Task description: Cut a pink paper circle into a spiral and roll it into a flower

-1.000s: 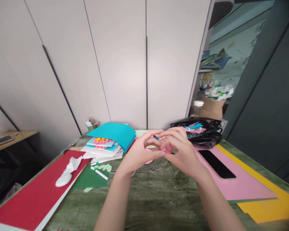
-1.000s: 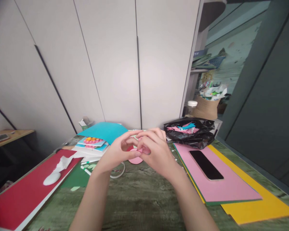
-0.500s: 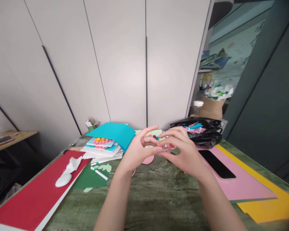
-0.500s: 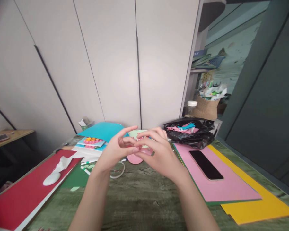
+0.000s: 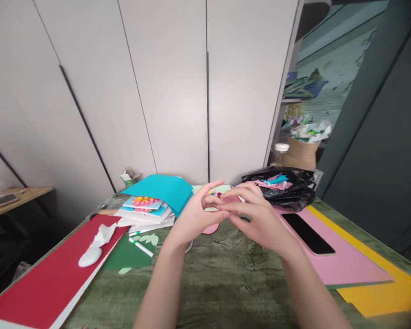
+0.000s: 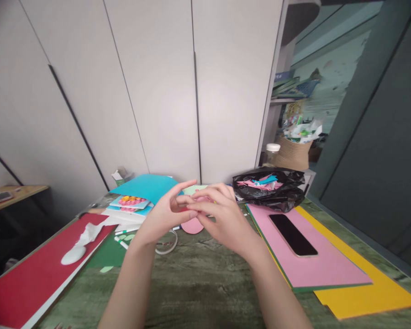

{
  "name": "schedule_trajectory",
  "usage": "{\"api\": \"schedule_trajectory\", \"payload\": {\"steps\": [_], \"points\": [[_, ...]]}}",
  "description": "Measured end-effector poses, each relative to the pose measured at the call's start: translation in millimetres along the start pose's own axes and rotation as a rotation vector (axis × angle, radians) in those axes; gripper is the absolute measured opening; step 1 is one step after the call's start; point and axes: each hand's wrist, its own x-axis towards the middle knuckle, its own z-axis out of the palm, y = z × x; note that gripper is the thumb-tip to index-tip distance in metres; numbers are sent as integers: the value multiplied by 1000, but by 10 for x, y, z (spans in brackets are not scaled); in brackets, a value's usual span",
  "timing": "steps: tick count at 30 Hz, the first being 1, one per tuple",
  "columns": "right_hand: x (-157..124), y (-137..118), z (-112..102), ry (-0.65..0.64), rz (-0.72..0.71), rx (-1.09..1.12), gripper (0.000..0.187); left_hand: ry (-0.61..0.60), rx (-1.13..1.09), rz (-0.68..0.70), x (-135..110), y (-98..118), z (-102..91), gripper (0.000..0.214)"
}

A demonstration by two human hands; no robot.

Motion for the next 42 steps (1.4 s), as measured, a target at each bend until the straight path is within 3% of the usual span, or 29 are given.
{"api": "schedule_trajectory", "payload": {"steps": [7, 10, 19, 24, 35, 42], "points": [[5, -6, 39, 159, 14, -27, 5, 6, -95, 16, 29, -53, 37, 66], [5, -21, 49, 180, 21, -15, 7, -12, -122, 0, 29, -57, 57, 67], [-1, -17, 48, 173, 25, -8, 6, 14, -205, 3, 48, -48, 63, 64], [2, -29, 17, 143, 10, 1, 15, 37, -221, 21, 45, -26, 23, 61], [-4, -22, 9, 55, -18, -12, 19, -41, -47, 10, 9, -4, -43, 57], [-6, -16, 21, 168, -22, -52, 19, 28, -147, 26, 38, -46, 5, 58]]}}
